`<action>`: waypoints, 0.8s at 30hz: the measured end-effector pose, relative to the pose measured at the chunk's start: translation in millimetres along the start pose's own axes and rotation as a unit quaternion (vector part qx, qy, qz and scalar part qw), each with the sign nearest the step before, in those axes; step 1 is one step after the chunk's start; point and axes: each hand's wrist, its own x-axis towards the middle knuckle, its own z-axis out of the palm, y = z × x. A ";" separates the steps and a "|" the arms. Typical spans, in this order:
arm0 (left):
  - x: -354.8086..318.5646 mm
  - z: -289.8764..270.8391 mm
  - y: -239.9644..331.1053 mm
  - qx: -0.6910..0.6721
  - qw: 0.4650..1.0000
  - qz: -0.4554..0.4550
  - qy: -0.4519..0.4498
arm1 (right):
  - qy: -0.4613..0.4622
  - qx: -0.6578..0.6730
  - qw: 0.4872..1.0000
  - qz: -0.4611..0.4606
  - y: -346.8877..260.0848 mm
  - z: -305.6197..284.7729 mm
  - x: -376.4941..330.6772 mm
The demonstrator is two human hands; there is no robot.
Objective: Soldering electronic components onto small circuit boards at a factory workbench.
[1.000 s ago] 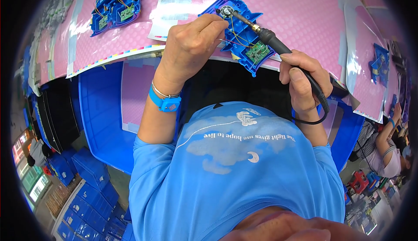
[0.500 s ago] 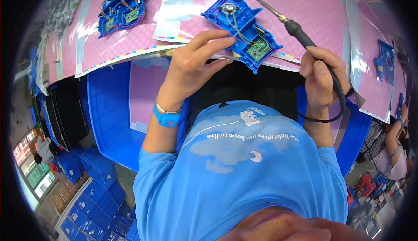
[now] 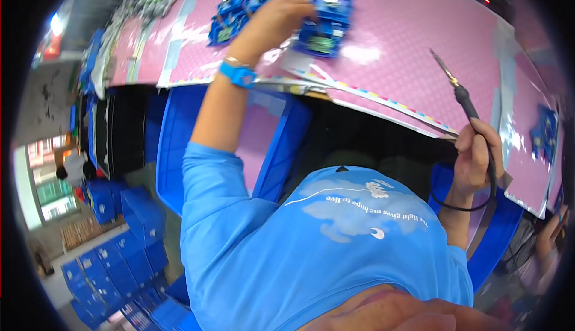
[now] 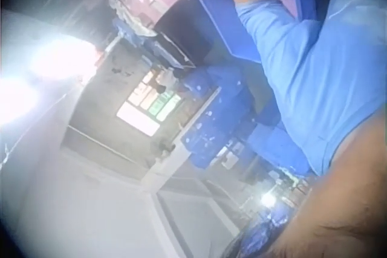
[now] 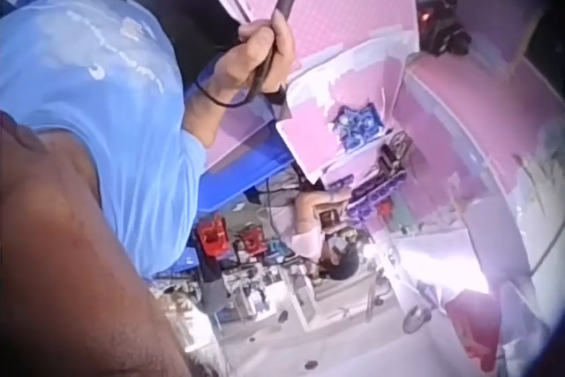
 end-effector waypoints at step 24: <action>45.6 54.6 214.6 -0.691 0.607 -0.384 0.077 | -0.171 -0.302 0.920 -0.181 17.9 40.6 20.4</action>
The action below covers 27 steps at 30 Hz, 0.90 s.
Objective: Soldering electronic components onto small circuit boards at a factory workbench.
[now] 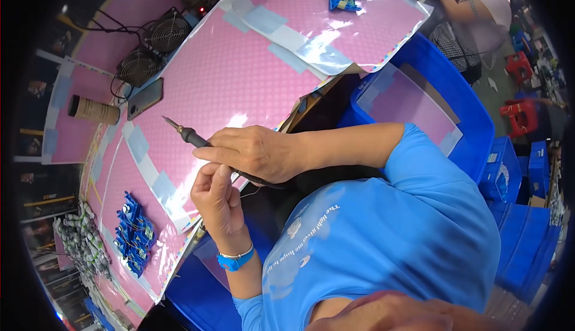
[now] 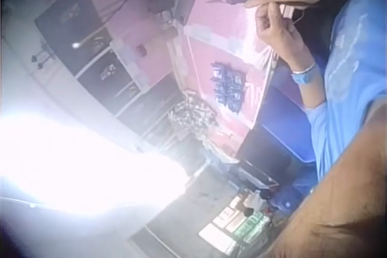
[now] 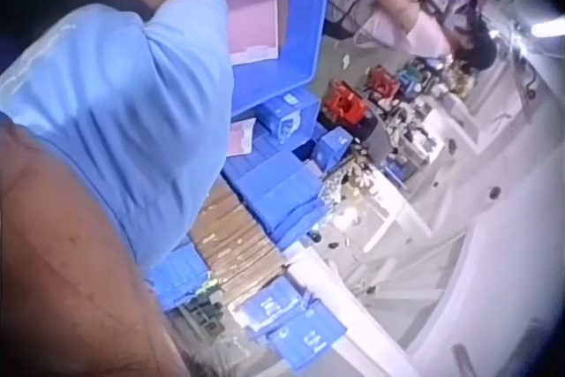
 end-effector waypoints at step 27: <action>-8.7 -44.3 -16.3 -0.118 0.993 -0.024 -0.016 | -0.033 -0.264 0.870 0.415 219.5 -241.6 -64.0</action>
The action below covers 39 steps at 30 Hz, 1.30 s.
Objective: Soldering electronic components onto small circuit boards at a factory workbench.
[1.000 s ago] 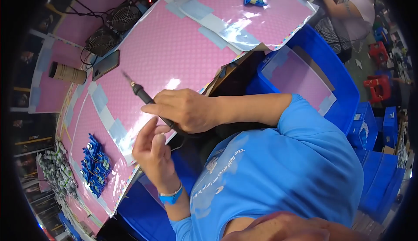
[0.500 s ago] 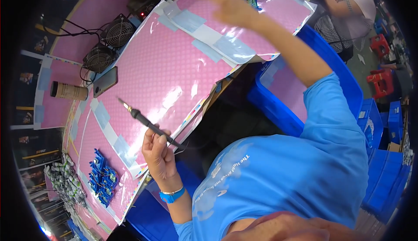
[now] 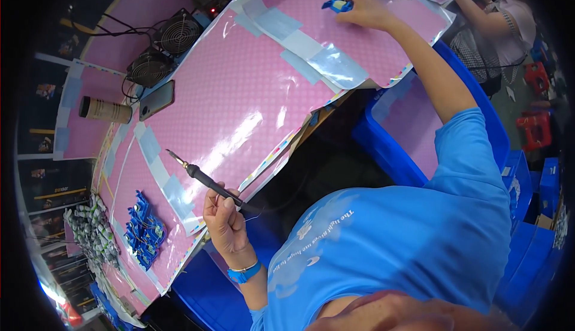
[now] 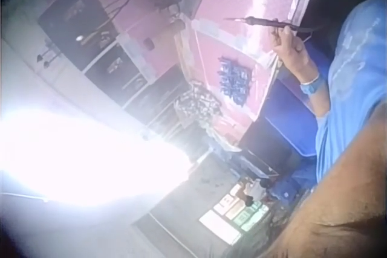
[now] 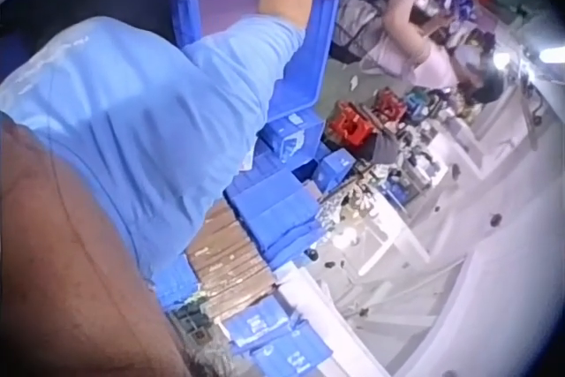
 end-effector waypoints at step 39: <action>-40.8 -43.1 4.8 -0.014 1.000 -0.012 -0.024 | -0.055 0.194 0.951 -0.233 -223.6 91.6 -124.3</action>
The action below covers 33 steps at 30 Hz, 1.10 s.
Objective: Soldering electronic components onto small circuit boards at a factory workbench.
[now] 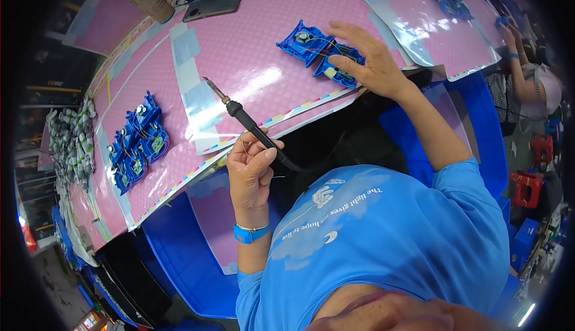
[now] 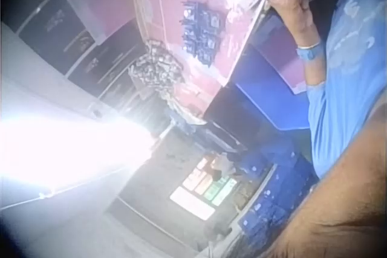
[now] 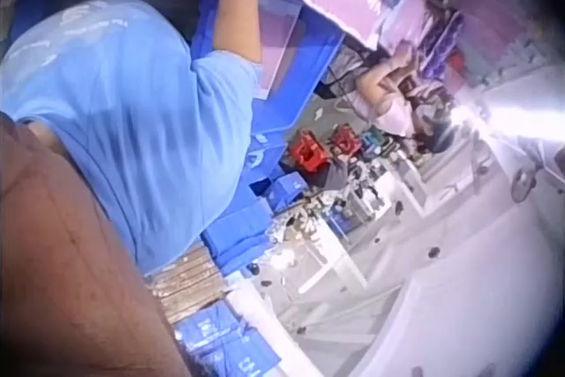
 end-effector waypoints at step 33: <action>80.0 -31.5 6.9 0.001 0.997 0.071 0.044 | 0.143 -0.279 0.899 0.306 422.0 -334.1 -2.0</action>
